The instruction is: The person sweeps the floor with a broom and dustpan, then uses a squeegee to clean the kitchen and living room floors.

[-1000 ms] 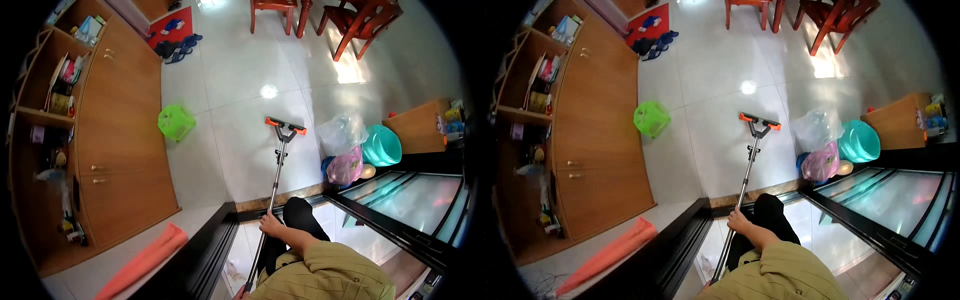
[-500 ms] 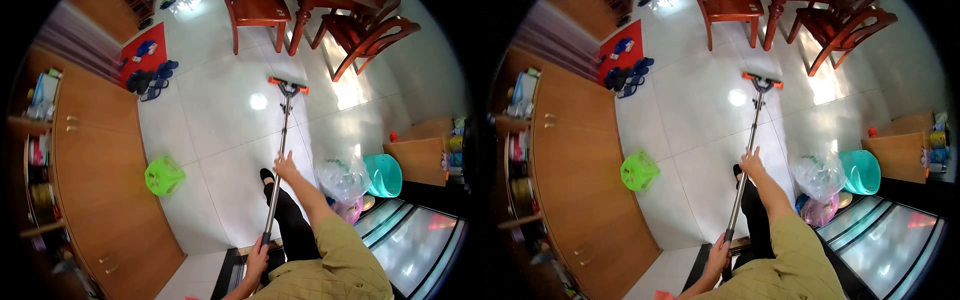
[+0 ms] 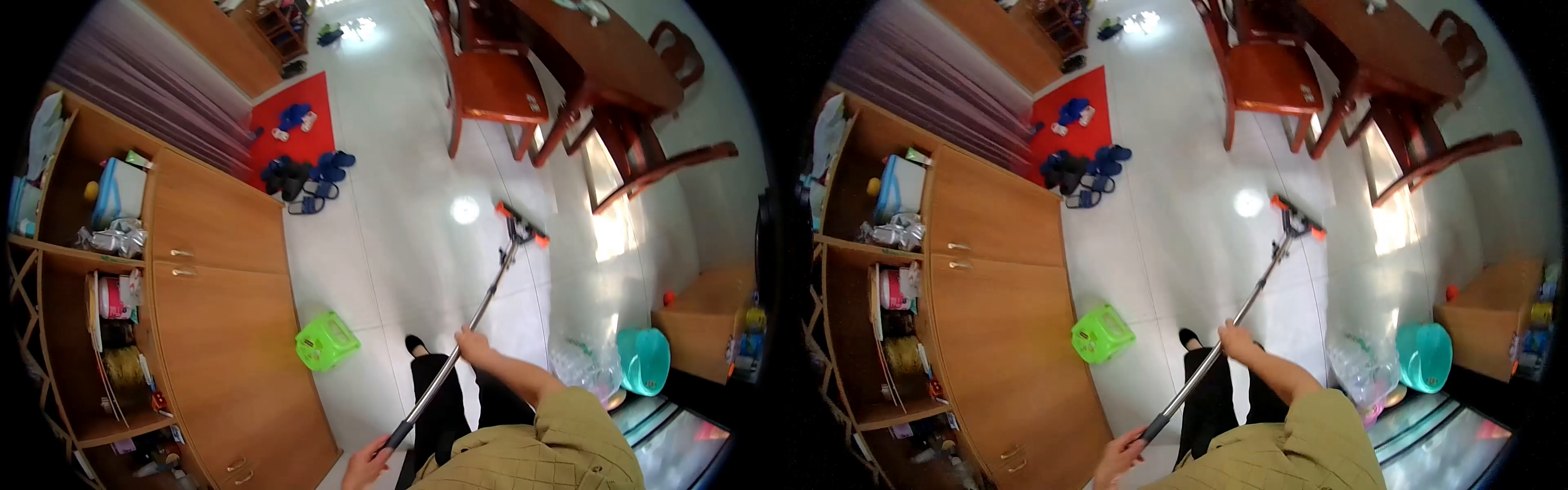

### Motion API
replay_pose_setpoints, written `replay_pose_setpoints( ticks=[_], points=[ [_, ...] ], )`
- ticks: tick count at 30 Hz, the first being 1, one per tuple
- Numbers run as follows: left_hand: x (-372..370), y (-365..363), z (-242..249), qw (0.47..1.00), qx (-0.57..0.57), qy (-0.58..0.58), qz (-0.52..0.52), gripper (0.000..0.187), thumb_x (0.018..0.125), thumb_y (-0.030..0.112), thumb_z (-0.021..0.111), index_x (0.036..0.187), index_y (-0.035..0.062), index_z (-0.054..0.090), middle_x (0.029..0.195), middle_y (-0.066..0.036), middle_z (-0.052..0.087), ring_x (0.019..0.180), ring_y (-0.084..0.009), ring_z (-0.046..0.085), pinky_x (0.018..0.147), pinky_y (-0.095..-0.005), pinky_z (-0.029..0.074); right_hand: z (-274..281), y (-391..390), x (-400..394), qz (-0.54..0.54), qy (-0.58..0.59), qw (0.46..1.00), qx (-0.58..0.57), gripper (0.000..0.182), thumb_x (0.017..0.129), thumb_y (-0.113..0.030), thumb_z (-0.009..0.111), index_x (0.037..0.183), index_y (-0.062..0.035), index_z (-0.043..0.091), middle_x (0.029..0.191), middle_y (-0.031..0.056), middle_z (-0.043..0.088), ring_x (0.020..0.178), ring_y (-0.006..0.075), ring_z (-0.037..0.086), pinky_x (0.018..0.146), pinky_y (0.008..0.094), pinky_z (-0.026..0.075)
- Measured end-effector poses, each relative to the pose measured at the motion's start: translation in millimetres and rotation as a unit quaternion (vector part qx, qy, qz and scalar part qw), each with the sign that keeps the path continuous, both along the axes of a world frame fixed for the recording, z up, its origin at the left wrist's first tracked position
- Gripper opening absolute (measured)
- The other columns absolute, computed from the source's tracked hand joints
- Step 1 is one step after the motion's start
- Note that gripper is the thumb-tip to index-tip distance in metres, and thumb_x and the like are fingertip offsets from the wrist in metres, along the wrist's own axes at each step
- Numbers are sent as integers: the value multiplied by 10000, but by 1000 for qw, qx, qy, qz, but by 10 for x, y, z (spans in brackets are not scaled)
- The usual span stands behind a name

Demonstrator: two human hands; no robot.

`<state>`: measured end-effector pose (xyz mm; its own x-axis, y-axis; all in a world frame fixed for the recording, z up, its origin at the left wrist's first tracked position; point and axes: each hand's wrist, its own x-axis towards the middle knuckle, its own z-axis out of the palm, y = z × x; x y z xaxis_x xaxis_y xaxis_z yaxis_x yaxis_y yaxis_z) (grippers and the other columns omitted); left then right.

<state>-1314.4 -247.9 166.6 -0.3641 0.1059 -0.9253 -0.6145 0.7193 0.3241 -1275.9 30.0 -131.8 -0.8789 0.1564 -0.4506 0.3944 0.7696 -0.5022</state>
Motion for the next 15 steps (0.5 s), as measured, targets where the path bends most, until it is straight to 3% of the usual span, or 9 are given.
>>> replay_pose_setpoints(
  ticks=[2, 5, 8, 10, 12, 15],
  points=[
    [-429, -155, 286, 986, 92, 119, 72, 228, 840, 151, 538, 885, -71, 564, 686, -78, 523, 487, -119, 465, 409, -208, 369, 392, -161, -386, 0, 1, 1000, -16, 153, 734, -120, 567, 850, -37, 513, 953, 192, 493, 750, 379, 578, 648, 476, 478],
    [-1217, -303, 525, 963, 138, 191, 131, 298, 776, 98, 629, 1069, 58, 590, 775, -11, 609, 574, -50, 506, 471, -193, 375, 662, -232, -1005, -5, -7, 1000, -3, 165, 754, -172, 560, 853, -46, 522, 936, 166, 514, 781, 370, 567, 655, 474, 467],
    [-2138, 149, 855, 889, 40, 445, -103, 234, 727, 49, 662, 953, 15, 616, 711, -26, 610, 549, -43, 484, 462, -202, 368, 918, -35, -1474, -42, 42, 998, 23, 181, 768, -218, 551, 851, -59, 528, 914, 140, 533, 756, 356, 565, 651, 459, 455],
    [-2684, 586, 1055, 864, 120, 480, -97, 215, 686, 85, 703, 883, 33, 635, 634, -50, 591, 474, -91, 489, 452, -230, 403, 1143, 172, -1778, -102, 31, 994, 30, 191, 765, -240, 567, 858, -77, 536, 899, 124, 534, 755, 351, 569, 640, 462, 457],
    [-3360, 968, 1131, 817, 152, 530, -168, 230, 693, 77, 700, 903, 22, 627, 593, -45, 561, 483, -78, 482, 456, -215, 389, 1230, 363, -2105, -158, 17, 986, 48, 202, 766, -263, 577, 846, -81, 542, 897, 126, 543, 758, 352, 569, 644, 460, 453],
    [-4296, 1736, 820, 822, 243, 515, -29, 188, 730, 44, 670, 910, 15, 623, 579, -7, 526, 527, -42, 466, 487, -188, 382, 1077, 690, -2519, -240, 8, 969, 58, 248, 756, -317, 599, 823, -82, 556, 891, 140, 554, 763, 361, 569, 650, 456, 449]
  ],
)
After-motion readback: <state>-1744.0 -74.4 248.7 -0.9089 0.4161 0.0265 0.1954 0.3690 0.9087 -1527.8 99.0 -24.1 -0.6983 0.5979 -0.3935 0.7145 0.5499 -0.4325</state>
